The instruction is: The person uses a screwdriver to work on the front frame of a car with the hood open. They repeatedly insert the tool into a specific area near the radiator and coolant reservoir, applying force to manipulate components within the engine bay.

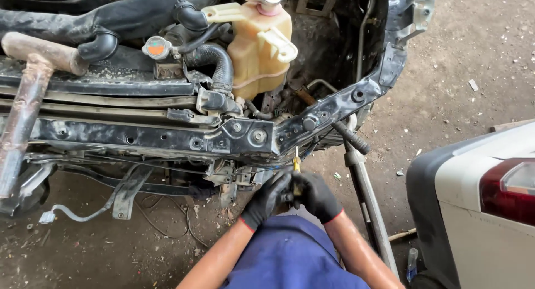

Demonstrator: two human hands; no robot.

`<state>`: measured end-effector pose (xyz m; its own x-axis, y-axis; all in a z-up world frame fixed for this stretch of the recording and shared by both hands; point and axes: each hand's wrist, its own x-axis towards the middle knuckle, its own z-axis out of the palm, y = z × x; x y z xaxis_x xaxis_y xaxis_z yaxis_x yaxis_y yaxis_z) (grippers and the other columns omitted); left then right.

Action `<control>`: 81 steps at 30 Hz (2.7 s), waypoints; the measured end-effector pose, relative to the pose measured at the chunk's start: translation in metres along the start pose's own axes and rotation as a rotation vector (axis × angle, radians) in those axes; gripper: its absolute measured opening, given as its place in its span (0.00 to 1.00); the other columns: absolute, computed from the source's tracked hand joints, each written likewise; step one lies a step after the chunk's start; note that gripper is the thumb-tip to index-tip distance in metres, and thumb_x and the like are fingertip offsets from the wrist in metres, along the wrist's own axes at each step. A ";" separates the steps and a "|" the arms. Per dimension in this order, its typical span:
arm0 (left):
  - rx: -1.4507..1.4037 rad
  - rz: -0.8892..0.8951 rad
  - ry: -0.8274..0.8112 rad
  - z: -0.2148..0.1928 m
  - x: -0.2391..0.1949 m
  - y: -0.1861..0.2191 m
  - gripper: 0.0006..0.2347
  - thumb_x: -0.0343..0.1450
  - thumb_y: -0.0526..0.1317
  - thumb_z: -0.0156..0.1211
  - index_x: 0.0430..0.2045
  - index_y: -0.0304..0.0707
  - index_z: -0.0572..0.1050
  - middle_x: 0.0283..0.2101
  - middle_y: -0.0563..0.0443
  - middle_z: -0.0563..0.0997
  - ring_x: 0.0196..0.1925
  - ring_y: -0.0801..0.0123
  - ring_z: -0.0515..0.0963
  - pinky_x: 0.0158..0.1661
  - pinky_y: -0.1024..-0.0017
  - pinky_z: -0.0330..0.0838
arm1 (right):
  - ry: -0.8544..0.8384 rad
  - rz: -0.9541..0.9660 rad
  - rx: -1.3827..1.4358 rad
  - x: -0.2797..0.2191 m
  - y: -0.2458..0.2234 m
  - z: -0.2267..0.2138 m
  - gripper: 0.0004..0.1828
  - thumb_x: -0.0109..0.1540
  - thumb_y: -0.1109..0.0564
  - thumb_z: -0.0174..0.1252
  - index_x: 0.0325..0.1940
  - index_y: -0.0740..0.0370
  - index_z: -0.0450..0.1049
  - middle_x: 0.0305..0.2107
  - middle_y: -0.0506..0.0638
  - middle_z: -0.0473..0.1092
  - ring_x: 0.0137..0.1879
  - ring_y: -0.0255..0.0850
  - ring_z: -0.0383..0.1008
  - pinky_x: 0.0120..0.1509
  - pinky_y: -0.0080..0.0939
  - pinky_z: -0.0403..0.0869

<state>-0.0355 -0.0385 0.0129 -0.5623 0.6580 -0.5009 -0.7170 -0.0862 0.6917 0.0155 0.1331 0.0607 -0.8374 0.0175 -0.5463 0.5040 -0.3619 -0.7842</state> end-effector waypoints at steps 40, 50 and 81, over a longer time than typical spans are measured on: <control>-0.049 0.189 0.017 0.033 0.039 -0.001 0.29 0.77 0.62 0.41 0.54 0.31 0.73 0.46 0.55 0.80 0.48 0.72 0.77 0.51 0.70 0.73 | 0.097 -0.626 -0.431 0.016 -0.028 -0.009 0.33 0.66 0.45 0.62 0.69 0.70 0.66 0.53 0.57 0.77 0.58 0.40 0.76 0.64 0.40 0.73; 0.049 0.287 0.033 0.033 0.033 -0.001 0.27 0.79 0.60 0.35 0.50 0.34 0.75 0.47 0.54 0.78 0.49 0.73 0.74 0.51 0.71 0.70 | 0.198 -0.670 -0.628 -0.003 -0.039 -0.011 0.33 0.63 0.43 0.65 0.66 0.64 0.69 0.46 0.58 0.77 0.50 0.45 0.81 0.54 0.43 0.77; 0.181 0.414 -0.041 0.075 -0.004 0.060 0.16 0.79 0.45 0.55 0.52 0.33 0.61 0.50 0.52 0.63 0.58 0.71 0.62 0.65 0.73 0.53 | 0.126 -0.834 -0.620 0.067 -0.035 -0.006 0.45 0.62 0.22 0.51 0.62 0.64 0.70 0.58 0.62 0.68 0.67 0.61 0.66 0.72 0.56 0.64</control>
<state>-0.0453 0.0098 0.0957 -0.7669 0.6253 -0.1446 -0.3498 -0.2184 0.9110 -0.0572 0.1525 0.0494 -0.9593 0.1520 0.2381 -0.1729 0.3505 -0.9205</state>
